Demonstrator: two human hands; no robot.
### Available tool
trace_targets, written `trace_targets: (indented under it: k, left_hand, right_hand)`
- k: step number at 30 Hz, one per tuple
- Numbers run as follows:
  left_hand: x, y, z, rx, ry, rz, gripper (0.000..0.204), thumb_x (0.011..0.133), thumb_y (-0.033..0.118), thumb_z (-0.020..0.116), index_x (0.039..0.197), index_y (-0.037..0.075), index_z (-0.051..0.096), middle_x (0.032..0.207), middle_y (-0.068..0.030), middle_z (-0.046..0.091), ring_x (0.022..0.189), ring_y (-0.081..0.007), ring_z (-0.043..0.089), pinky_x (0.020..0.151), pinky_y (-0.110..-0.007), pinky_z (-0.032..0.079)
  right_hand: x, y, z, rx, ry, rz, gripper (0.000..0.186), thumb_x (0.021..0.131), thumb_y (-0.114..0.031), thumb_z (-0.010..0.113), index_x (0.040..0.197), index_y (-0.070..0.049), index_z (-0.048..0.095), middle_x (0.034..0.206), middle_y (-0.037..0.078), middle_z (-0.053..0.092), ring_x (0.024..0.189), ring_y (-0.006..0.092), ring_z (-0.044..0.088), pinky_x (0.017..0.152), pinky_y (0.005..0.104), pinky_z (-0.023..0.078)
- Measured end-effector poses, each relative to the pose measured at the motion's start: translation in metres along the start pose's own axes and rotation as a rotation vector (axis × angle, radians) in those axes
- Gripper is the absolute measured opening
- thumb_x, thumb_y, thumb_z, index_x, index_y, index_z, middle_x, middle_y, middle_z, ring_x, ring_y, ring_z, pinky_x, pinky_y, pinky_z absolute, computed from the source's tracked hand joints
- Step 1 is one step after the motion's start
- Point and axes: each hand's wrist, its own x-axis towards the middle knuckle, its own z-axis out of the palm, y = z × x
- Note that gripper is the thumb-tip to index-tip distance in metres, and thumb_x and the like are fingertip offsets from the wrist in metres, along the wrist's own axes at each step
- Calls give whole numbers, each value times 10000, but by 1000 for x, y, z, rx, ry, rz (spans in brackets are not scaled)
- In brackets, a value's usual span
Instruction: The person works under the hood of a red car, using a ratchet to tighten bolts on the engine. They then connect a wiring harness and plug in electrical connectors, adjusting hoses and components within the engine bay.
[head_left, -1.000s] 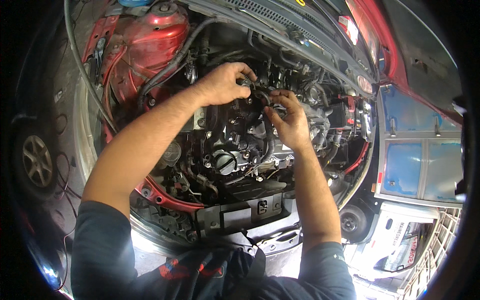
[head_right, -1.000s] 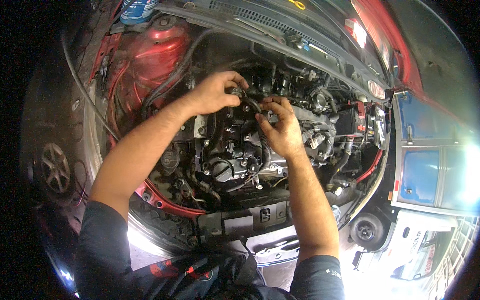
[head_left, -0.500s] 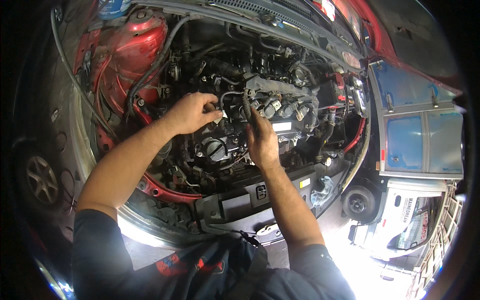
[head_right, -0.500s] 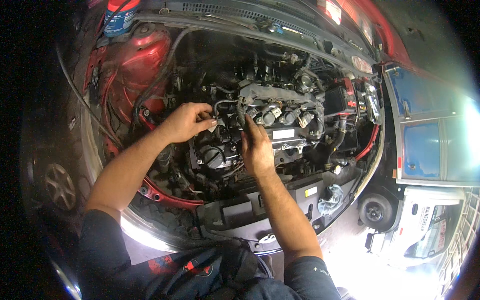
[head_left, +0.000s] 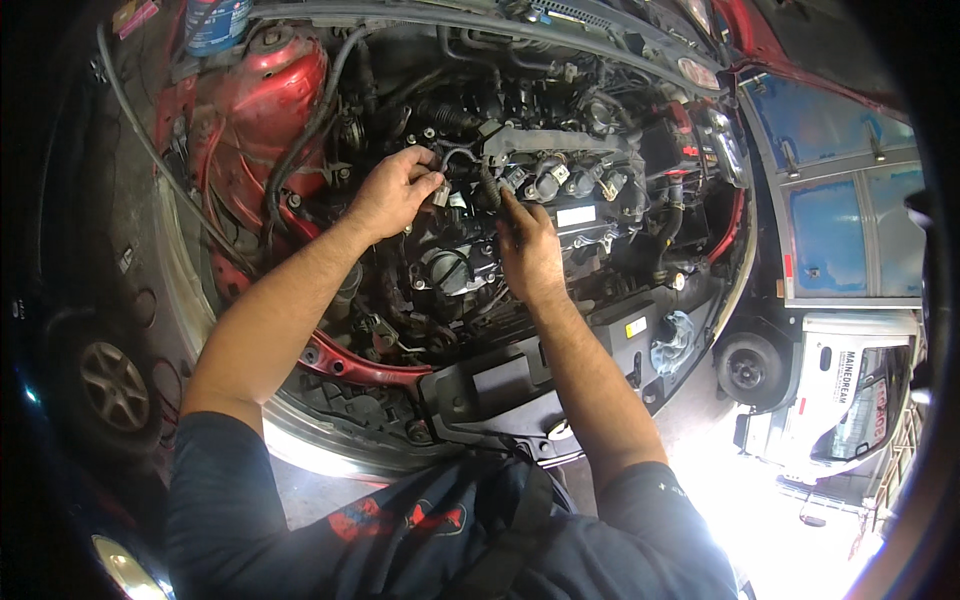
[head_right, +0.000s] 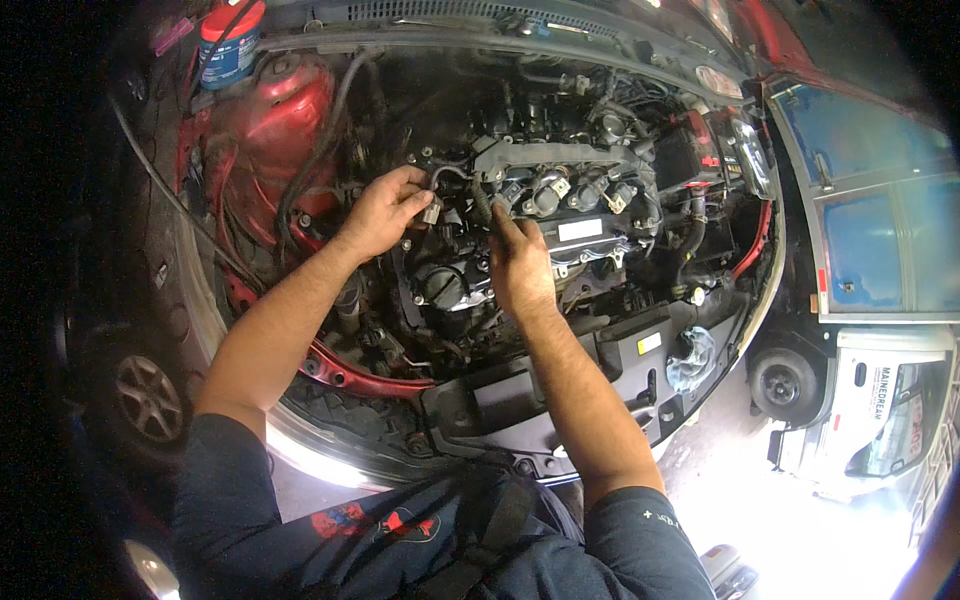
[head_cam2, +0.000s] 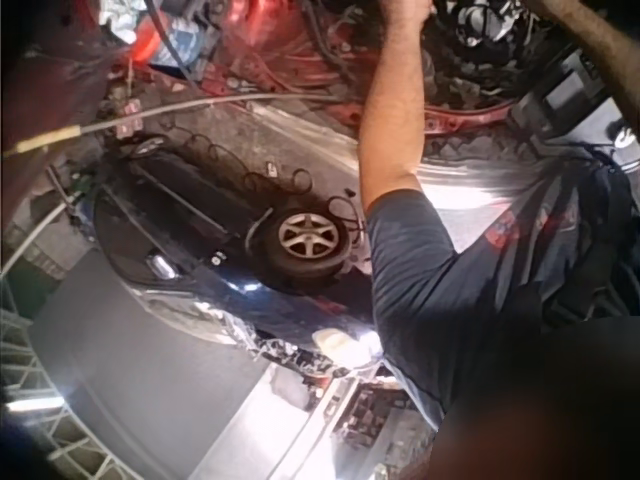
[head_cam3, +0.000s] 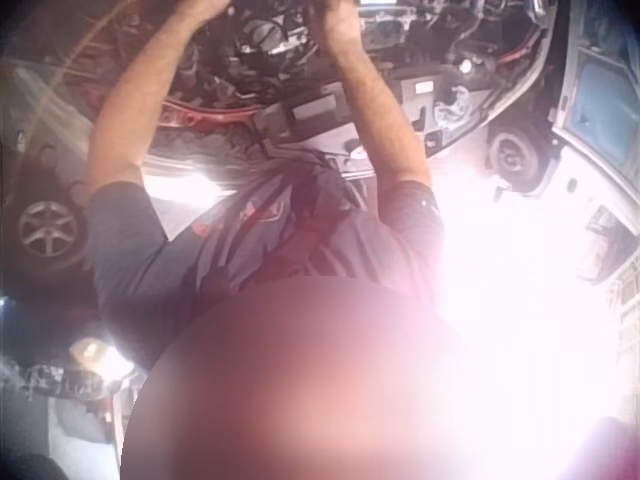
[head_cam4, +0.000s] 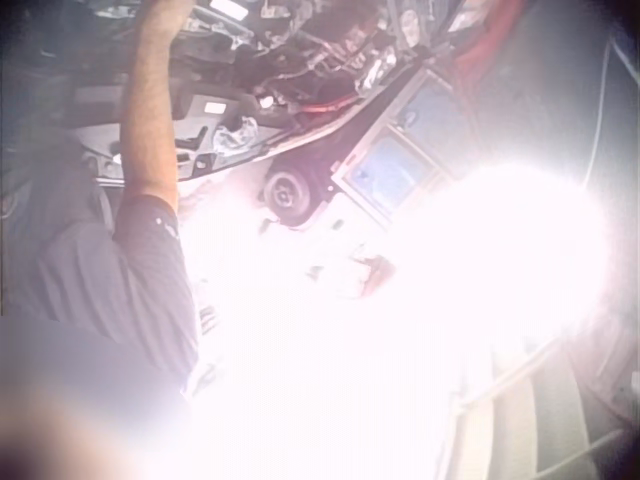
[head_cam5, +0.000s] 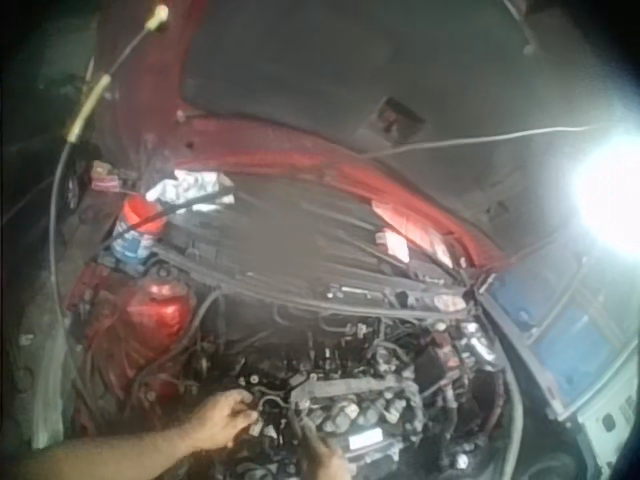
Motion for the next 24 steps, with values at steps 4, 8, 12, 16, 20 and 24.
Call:
trace_targets:
  k: [4,8,12,16,20,24]
  left_hand:
    - [-2,-6,17,-196,76,-43,191,1049,109,554,1206,1,541,1096,-88,718,959,-151,694,782,-305,598]
    - [-3,-10,25,-245,75,-64,220,1051,115,550,1235,-2,518,1108,-95,722,1002,-157,692,816,-309,593]
    - [-5,-9,25,-208,54,-44,175,1047,97,557,1176,-22,551,1112,-104,732,938,-147,703,794,-296,588]
    - [-5,-5,20,-101,67,-67,205,1029,88,579,1201,-23,562,1102,-101,732,941,-143,696,785,-292,581]
    - [-1,1,7,-2,-30,-119,219,1020,81,588,1214,-18,566,1057,-81,720,959,-139,685,798,-299,584]
    - [-2,3,4,-212,-50,-178,251,1020,78,591,1240,-32,543,1075,-101,691,978,-165,683,852,-328,598]
  right_hand:
    - [-6,-10,-3,-100,172,-148,501,894,-67,691,1386,-121,613,1108,178,626,1023,363,626,904,435,518]
    - [-6,-18,-10,62,109,-168,427,874,-68,712,1298,-101,675,1083,168,625,1014,356,626,892,428,520]
    - [0,-24,-13,87,35,-107,347,839,-41,721,1185,-57,704,1055,185,629,1001,385,616,894,465,505]
    - [5,-26,-14,115,23,-144,296,862,-66,725,1158,-63,725,989,160,638,895,357,649,807,430,537]
    - [16,-29,-11,157,20,-210,290,868,-68,725,1158,-69,728,957,144,655,843,339,678,750,409,554]
    - [31,-32,-8,173,-57,-218,290,870,-63,715,1160,-65,725,1025,155,710,922,331,714,802,390,578]
